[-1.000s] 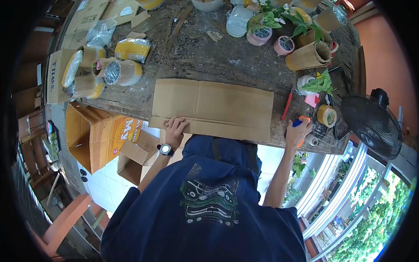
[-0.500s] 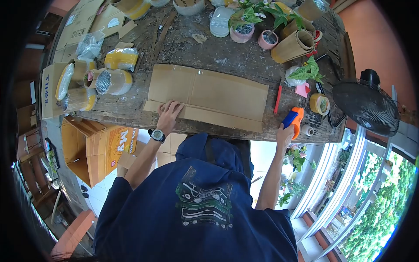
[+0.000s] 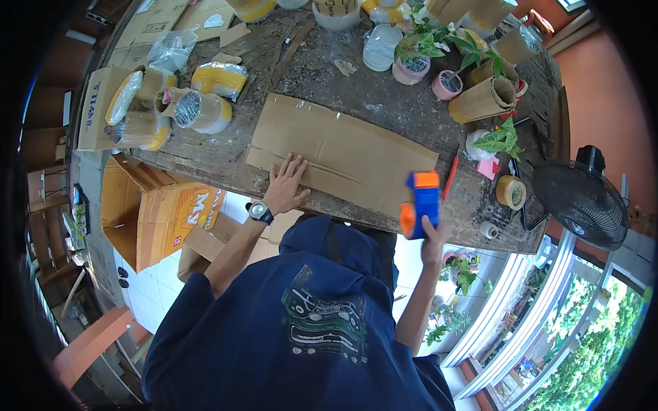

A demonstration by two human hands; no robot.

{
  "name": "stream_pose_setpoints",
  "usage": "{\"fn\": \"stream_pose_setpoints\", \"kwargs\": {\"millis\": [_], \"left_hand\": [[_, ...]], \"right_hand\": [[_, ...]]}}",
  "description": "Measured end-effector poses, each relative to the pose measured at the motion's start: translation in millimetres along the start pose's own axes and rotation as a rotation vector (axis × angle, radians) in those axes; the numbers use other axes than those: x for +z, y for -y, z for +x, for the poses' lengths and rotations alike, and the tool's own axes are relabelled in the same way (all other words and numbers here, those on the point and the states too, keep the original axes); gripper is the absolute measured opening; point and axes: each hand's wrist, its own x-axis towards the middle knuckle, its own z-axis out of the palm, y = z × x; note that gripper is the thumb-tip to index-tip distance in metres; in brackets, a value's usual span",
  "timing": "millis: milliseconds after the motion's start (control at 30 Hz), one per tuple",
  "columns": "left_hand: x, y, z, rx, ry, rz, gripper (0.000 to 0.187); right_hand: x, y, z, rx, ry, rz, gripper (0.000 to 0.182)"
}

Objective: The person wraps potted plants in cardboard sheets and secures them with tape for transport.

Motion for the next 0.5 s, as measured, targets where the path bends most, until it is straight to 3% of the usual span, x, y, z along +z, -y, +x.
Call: {"fn": "stream_pose_setpoints", "kwargs": {"millis": [67, 167, 267, 367, 500], "left_hand": [[-30.0, -19.2, 1.4, -0.096, 0.026, -0.066, 0.066], [-66.1, -37.5, 6.4, -0.067, 0.045, -1.186, 0.047], [-128.3, -63.5, -10.8, -0.042, 0.221, -1.65, 0.038], [-143.4, -61.1, -18.8, 0.002, 0.185, -1.447, 0.034], [-150.0, -54.5, -28.8, -0.019, 0.196, -1.529, 0.03]], "right_hand": [[31.8, 7.8, 1.7, 0.055, 0.197, -0.022, 0.029], [80.4, 28.6, -1.5, 0.106, 0.52, -0.007, 0.03], [105.1, 28.1, 7.8, 0.165, 0.707, 0.038, 0.027], [116.0, 30.8, 14.6, 0.148, 0.813, 0.055, 0.025], [120.7, 36.2, 19.2, 0.143, 0.882, 0.025, 0.026]]}}
